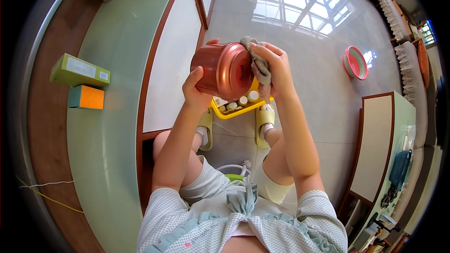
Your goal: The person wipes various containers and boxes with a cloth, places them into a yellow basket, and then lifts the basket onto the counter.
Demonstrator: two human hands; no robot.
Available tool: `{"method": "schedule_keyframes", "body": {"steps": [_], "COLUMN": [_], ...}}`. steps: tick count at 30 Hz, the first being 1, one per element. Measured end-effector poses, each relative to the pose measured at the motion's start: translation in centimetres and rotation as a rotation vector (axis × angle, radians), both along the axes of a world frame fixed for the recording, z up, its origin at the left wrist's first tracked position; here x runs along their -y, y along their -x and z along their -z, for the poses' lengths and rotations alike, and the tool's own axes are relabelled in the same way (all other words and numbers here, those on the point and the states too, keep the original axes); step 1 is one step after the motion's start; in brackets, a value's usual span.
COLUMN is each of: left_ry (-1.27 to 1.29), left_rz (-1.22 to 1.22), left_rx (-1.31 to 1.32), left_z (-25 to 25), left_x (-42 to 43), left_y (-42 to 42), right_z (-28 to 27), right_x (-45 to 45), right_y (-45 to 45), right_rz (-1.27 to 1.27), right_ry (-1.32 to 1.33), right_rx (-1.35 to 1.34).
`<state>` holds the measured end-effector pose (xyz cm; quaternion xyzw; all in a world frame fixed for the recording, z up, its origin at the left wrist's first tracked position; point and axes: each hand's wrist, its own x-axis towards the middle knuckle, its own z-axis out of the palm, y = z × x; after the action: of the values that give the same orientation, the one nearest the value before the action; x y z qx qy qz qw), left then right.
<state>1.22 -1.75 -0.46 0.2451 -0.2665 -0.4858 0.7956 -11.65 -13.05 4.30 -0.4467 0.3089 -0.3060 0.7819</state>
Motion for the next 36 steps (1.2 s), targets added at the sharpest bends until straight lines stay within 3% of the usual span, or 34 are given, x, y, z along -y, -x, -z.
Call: {"method": "schedule_keyframes", "body": {"steps": [2, 5, 6, 13, 18, 21, 22, 28, 31, 36], "left_ry": [0.002, -0.098, 0.132, -0.039, -0.02, -0.03, 0.076, -0.123, -0.078, -0.197], "left_rz": [-0.023, 0.004, 0.357, 0.357, 0.281, 0.177, 0.249, -0.047, 0.02, -0.098], "left_rx": [-0.051, -0.393, -0.398, -0.643, -0.817, -0.723, -0.749, -0.701, -0.69, -0.496], "left_z": [1.1, -0.1, 0.5, 1.8, 1.9, 1.0, 1.7, 0.2, 1.1, 0.8], "left_x": [0.3, 0.5, 0.8, 0.6, 0.2, 0.1, -0.1, -0.2, -0.3, 0.0], "left_y": [0.2, 2.1, 1.1, 2.0, 2.1, 1.8, 1.4, 1.9, 1.6, 1.7], "right_z": [0.1, 0.6, 0.5, -0.2, 1.0, 1.9, 2.2, 2.5, 3.3, 2.3], "right_x": [0.2, 0.0, -0.1, -0.5, -2.4, -2.9, -2.9, -4.7, -5.1, -5.0], "right_y": [0.0, -0.4, -0.4, -0.1, -1.1, -1.9, -2.1, -2.8, -3.3, -2.8], "right_rz": [0.001, 0.047, 0.055, 0.065, 0.275, 0.37, 0.384, 0.343, 0.346, 0.323], "right_ry": [0.039, 0.145, 0.181, 0.212, 0.579, 0.839, 0.893, 1.113, 1.308, 1.414], "right_rx": [0.011, 0.004, -0.014, -0.042, -0.096, -0.123, -0.105, -0.007, -0.018, -0.192]}}
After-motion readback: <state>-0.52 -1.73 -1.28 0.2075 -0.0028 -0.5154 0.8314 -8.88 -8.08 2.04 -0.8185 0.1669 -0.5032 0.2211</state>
